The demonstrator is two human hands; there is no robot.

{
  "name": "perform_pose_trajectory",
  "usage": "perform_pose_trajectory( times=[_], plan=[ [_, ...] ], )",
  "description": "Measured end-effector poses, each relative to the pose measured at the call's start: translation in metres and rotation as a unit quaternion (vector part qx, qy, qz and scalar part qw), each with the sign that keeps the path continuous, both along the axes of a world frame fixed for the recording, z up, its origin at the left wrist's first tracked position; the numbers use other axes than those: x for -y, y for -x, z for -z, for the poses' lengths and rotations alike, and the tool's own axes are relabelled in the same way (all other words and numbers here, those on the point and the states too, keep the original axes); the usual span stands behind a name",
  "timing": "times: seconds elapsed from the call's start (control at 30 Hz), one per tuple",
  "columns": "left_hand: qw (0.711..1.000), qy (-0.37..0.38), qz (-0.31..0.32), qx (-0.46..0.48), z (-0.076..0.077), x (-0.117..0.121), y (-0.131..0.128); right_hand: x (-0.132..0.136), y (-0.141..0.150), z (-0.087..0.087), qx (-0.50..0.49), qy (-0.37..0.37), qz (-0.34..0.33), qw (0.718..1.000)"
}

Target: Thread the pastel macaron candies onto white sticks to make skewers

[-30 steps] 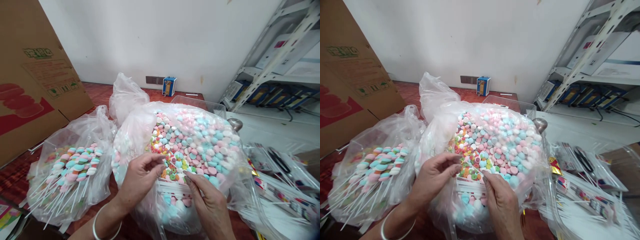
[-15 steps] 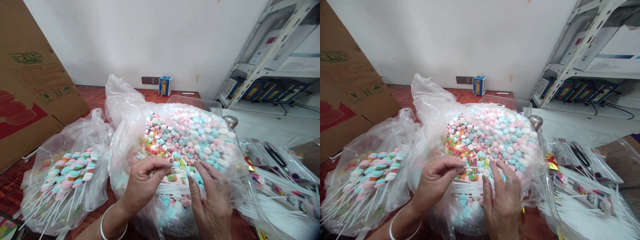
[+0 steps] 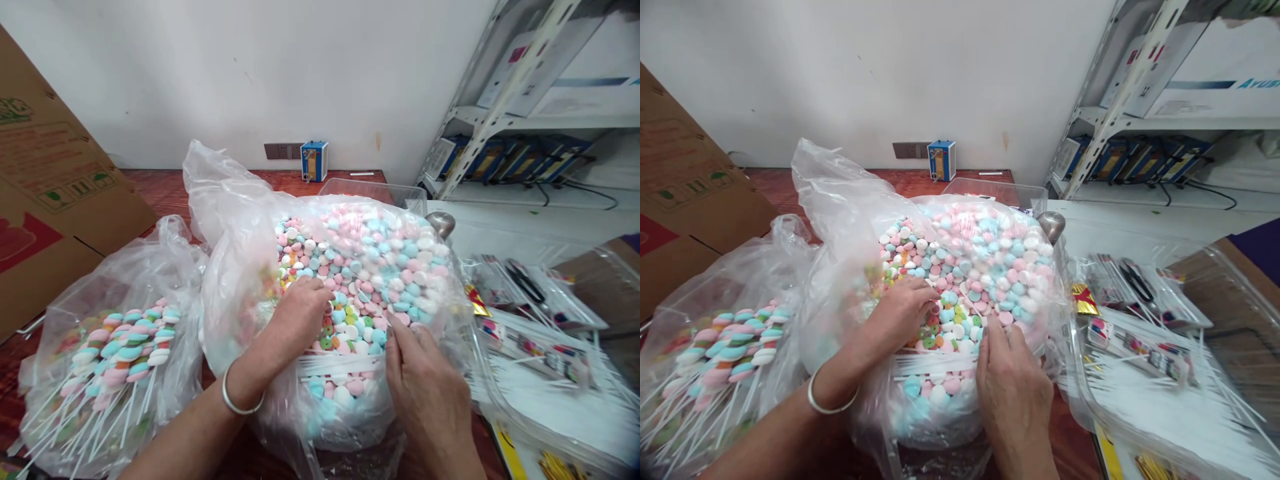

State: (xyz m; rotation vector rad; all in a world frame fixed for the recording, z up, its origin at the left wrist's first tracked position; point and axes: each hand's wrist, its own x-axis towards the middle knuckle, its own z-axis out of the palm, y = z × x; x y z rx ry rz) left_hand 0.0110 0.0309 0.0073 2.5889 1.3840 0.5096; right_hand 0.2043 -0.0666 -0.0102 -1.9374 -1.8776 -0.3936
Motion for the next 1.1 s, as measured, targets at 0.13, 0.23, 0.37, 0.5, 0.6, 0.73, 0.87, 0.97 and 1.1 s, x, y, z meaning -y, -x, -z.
perform_pose_trajectory(
  times=[0.13,0.23,0.37,0.5,0.6,0.73,0.87,0.97,1.1],
  plan=[
    [0.993,-0.001,0.035,-0.113,0.007,-0.003,-0.016,0.005,-0.009,0.002,-0.027,0.019,-0.009,0.999],
    [0.986,-0.016,0.018,-0.166,0.002,0.003,-0.017,0.006,-0.012,0.003,-0.047,0.036,-0.016,0.998],
    [0.982,-0.021,0.006,-0.188,-0.007,0.014,-0.014,-0.009,0.004,-0.001,-0.132,0.104,-0.064,0.984],
    [0.985,-0.016,-0.005,-0.172,-0.007,0.021,-0.011,-0.040,0.035,-0.003,-0.177,0.216,-0.100,0.955],
    [0.991,-0.019,-0.012,-0.131,-0.001,0.024,-0.006,-0.057,0.049,0.003,-0.186,0.215,-0.110,0.952],
    [0.998,-0.039,-0.027,-0.045,0.009,0.025,0.002,-0.065,0.046,0.012,-0.224,0.203,-0.123,0.945],
    [0.983,0.005,-0.055,0.174,0.007,0.026,0.005,-0.060,0.030,0.009,-0.278,0.171,-0.113,0.939],
    [0.891,0.179,-0.122,0.400,0.002,0.024,0.003,-0.050,0.020,-0.003,-0.434,0.145,-0.135,0.879],
    [0.721,0.377,-0.121,0.569,-0.001,0.023,-0.004,-0.037,0.020,-0.017,-0.598,0.146,-0.206,0.761]
  ],
)
